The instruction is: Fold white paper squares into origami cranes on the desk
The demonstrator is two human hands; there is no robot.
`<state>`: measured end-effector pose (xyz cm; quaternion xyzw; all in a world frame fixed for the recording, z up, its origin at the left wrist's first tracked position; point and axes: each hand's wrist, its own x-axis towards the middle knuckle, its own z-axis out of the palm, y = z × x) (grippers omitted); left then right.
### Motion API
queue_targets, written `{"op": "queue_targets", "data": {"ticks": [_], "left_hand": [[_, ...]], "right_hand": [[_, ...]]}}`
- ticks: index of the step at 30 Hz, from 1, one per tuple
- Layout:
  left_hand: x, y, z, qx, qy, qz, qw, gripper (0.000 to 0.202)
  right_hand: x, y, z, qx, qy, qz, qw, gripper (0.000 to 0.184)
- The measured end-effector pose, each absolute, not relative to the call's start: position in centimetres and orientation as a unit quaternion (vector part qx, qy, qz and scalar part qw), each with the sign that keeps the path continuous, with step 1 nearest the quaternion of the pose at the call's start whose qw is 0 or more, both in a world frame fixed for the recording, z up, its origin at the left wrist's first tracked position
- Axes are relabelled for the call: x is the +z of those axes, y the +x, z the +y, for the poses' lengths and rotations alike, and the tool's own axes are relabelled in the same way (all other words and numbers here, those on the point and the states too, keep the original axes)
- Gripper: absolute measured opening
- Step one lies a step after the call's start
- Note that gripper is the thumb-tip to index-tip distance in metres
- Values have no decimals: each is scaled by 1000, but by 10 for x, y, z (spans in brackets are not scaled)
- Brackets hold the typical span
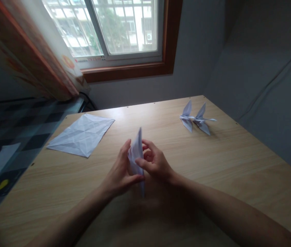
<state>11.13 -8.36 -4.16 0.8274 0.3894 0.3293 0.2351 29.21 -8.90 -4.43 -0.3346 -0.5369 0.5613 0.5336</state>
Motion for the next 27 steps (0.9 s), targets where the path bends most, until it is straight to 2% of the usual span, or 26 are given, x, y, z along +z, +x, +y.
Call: {"op": "queue_targets", "data": {"ticks": [2,5,13,17,23,27], "left_hand": [[-44,112,-83,333,824,390,240,111],[-45,111,-83,335,819,389,254,110],[-43,110,-85,341,829,355,267,117],[-41,109,-84,340,831,341,277,114],[-38,109,-87,327,837,347,268,109],[-37,111,-90,314,854,333,248,111]], "right_hand": [[-46,291,-91,605,-290,-545,502,65],[-46,289,-92,648,-260,-534,476,73],[-42,291,-91,648,-251,-547,466,66],[-45,291,-91,637,-248,-556,473,59],[-47,289,-93,557,-338,-585,483,51],[-47,288,-92,453,-410,-599,518,59]]}}
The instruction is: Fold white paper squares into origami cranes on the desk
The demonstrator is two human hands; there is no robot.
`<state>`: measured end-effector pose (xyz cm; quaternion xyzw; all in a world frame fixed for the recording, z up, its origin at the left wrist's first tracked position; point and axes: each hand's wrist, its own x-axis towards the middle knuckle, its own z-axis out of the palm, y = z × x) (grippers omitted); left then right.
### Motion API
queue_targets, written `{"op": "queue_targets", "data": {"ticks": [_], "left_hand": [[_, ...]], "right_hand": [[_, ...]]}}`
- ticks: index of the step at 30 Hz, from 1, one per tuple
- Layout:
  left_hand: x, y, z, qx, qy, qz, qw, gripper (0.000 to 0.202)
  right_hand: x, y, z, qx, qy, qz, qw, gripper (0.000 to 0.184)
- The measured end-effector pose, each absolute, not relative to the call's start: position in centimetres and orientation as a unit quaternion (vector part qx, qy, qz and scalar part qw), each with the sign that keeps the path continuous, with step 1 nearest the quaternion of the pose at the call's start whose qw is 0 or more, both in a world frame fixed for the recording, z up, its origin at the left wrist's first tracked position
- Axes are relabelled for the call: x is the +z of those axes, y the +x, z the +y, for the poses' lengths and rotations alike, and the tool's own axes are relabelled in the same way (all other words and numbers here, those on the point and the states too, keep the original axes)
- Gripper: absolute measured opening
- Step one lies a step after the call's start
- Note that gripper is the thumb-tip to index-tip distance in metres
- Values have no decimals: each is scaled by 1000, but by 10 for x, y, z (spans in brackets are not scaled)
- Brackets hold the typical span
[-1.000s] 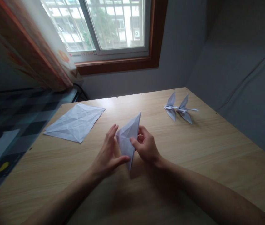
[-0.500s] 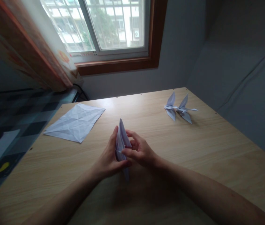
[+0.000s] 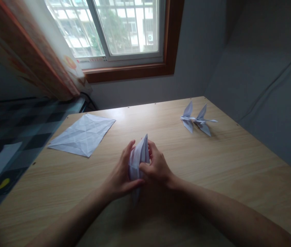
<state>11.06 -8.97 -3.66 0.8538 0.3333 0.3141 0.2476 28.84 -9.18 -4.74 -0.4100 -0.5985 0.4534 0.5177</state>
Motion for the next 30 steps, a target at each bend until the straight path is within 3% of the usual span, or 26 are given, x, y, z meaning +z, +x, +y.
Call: {"op": "queue_targets", "data": {"ticks": [7,15,22,25,30], "left_hand": [[-38,113,-90,303,880,297,215,117],[-38,109,-89,320,882,294,183,103],[-42,101,-74,397,818,327,257,75],[-42,94,-66,374,832,346,220,63],[-39,78,-58,245,916,310,72,68]], "right_hand": [[-46,290,-95,351,-524,-628,455,75],[-42,288,-94,293,-535,-631,480,61],[-42,300,-79,236,-464,-684,511,37],[-45,312,-72,229,-419,-735,482,32],[-53,330,-60,134,-371,-823,408,32]]}}
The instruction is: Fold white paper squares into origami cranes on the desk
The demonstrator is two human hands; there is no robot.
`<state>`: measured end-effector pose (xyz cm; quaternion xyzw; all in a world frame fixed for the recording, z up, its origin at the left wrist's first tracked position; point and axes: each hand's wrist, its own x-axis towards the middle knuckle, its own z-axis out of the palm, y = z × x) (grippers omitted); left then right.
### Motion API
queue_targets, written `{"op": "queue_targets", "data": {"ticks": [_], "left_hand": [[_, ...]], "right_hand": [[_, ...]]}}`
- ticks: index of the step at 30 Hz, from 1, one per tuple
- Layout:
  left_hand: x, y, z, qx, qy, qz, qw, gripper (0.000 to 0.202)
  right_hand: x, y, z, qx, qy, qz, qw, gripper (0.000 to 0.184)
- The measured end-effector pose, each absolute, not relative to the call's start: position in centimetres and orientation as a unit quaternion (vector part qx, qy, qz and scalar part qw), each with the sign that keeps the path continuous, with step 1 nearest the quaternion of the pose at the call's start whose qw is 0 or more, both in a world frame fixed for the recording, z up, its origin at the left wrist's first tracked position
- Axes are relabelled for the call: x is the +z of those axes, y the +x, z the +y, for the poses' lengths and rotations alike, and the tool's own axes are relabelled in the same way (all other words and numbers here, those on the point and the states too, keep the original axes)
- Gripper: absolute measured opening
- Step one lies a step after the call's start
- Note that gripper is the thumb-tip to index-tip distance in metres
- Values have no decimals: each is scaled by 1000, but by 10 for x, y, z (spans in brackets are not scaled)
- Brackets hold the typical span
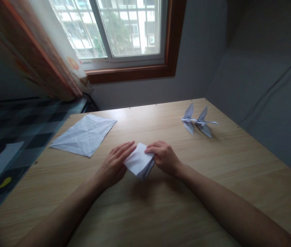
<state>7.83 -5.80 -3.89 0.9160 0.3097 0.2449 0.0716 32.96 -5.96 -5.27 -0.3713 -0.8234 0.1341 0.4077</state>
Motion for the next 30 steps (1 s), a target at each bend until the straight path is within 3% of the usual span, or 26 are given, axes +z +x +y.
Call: {"op": "queue_targets", "data": {"ticks": [6,10,16,22,30], "left_hand": [[-34,72,-56,90,950,294,60,63],[-30,78,-60,100,950,290,62,46],[-25,87,-64,119,945,303,35,29],[-30,84,-62,60,944,323,41,63],[-27,82,-62,10,939,340,55,80]], "right_hand": [[-51,345,-52,113,-320,-896,287,32],[-42,344,-57,108,-338,-903,243,30],[-42,328,-71,29,-390,-907,154,69],[-44,330,-72,74,-366,-926,62,89],[-48,345,-65,65,-415,-905,65,91]]}}
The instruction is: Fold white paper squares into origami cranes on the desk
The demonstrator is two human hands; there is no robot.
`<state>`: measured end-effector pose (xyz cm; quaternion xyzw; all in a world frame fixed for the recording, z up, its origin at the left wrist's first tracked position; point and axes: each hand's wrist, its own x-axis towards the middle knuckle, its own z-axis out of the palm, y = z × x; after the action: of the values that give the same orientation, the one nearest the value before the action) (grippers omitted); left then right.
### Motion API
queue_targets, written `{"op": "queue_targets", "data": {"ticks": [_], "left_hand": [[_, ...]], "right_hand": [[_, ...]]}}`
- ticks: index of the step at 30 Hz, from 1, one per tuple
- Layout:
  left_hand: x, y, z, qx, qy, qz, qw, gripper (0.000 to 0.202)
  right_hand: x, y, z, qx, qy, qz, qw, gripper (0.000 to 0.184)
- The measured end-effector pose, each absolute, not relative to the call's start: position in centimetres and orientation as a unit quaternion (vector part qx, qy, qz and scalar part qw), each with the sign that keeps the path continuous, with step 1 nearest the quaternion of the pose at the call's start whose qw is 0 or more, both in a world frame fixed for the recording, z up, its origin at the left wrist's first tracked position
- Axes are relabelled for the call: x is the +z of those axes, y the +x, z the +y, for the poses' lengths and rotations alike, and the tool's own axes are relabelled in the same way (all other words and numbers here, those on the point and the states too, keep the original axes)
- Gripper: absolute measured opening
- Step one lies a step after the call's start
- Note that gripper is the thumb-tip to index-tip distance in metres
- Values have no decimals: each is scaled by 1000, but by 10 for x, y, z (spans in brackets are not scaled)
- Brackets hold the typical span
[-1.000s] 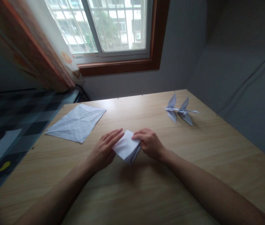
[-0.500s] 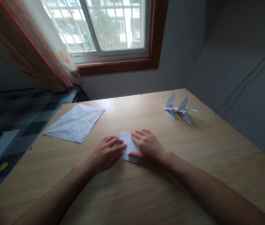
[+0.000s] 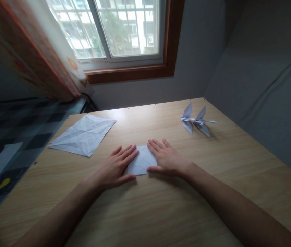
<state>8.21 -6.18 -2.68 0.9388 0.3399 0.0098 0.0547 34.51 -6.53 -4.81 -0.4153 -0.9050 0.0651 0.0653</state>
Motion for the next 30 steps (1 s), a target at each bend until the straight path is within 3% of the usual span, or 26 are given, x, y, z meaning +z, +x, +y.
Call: {"op": "queue_targets", "data": {"ticks": [6,11,16,19,25,30], "left_hand": [[-32,80,-61,80,922,376,39,81],[-35,78,-60,108,912,395,28,89],[-34,77,-60,113,925,361,25,88],[-32,77,-61,123,928,350,32,74],[-29,81,-62,149,929,338,14,50],[-36,78,-59,198,930,309,-28,31]], "right_hand": [[-54,351,-59,54,-442,-872,202,70],[-54,352,-58,67,-440,-848,289,73],[-50,350,-60,37,-420,-857,296,69],[-49,348,-62,-18,-379,-875,300,65],[-50,341,-65,-44,-276,-923,266,31],[-48,339,-66,-32,-277,-922,268,27]]}}
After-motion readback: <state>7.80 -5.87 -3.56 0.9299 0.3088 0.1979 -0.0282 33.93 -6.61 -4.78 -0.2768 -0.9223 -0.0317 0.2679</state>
